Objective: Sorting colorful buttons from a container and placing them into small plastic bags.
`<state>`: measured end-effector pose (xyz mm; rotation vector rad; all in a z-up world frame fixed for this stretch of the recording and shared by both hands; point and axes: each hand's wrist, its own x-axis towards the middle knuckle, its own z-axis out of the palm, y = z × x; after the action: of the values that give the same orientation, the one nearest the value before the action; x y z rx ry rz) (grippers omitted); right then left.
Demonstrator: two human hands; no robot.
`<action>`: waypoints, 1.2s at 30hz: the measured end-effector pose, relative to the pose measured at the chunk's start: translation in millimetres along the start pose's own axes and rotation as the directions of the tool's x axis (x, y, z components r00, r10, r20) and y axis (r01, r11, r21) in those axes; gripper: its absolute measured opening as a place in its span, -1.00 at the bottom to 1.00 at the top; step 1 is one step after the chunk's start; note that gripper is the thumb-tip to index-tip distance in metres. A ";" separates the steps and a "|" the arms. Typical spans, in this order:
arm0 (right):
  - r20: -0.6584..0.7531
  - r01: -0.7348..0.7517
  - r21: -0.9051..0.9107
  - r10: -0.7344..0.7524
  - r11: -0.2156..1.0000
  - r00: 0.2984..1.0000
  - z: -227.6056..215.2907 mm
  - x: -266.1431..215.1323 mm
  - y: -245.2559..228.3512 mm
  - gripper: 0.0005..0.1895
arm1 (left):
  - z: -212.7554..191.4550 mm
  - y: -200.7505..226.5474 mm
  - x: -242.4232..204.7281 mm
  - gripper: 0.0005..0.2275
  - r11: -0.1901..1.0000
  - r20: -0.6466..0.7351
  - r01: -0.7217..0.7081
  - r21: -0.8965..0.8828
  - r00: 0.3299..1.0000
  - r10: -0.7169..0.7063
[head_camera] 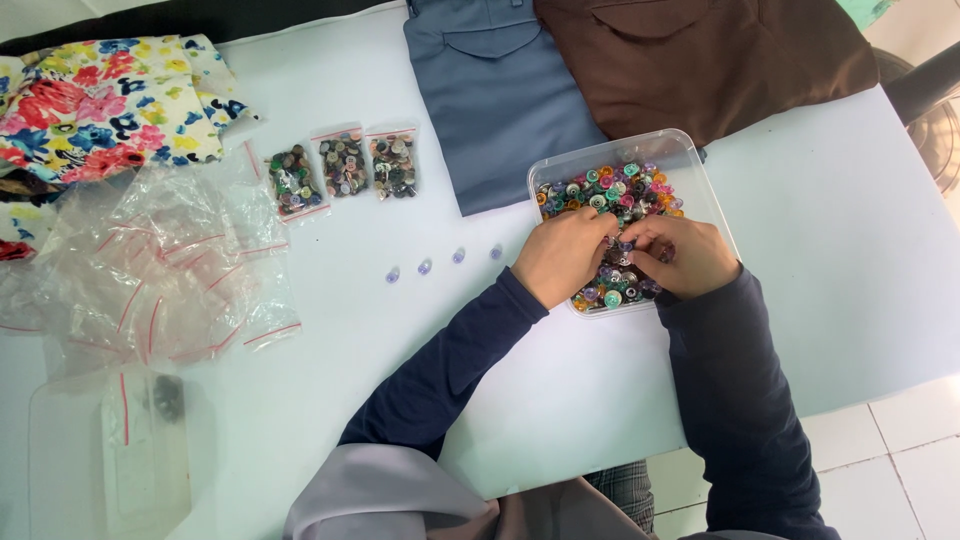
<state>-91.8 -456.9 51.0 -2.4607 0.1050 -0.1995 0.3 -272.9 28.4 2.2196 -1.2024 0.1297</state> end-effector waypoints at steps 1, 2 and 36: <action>0.000 -0.001 0.000 0.001 1.000 1.000 1.0 -0.8 0.5 -0.72 | -0.5 1.1 -1.1 -0.92 1.000 0.001 0.000 -0.001 1.000 0.000; -0.019 0.010 0.003 -0.010 1.000 1.000 1.7 -0.6 0.7 -0.74 | -1.6 1.8 -1.7 -0.93 1.000 -0.035 -0.006 -0.020 0.999 0.005; -0.502 0.606 -0.324 -0.675 0.726 0.540 63.9 -46.9 -69.0 -0.80 | -120.4 -1.7 -51.4 -0.86 0.934 -0.149 -0.233 -0.272 0.969 0.199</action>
<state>-125.4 -358.0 39.4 -2.3340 -0.5674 -1.3349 -5.2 -168.5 107.2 1.8004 -1.3071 0.1615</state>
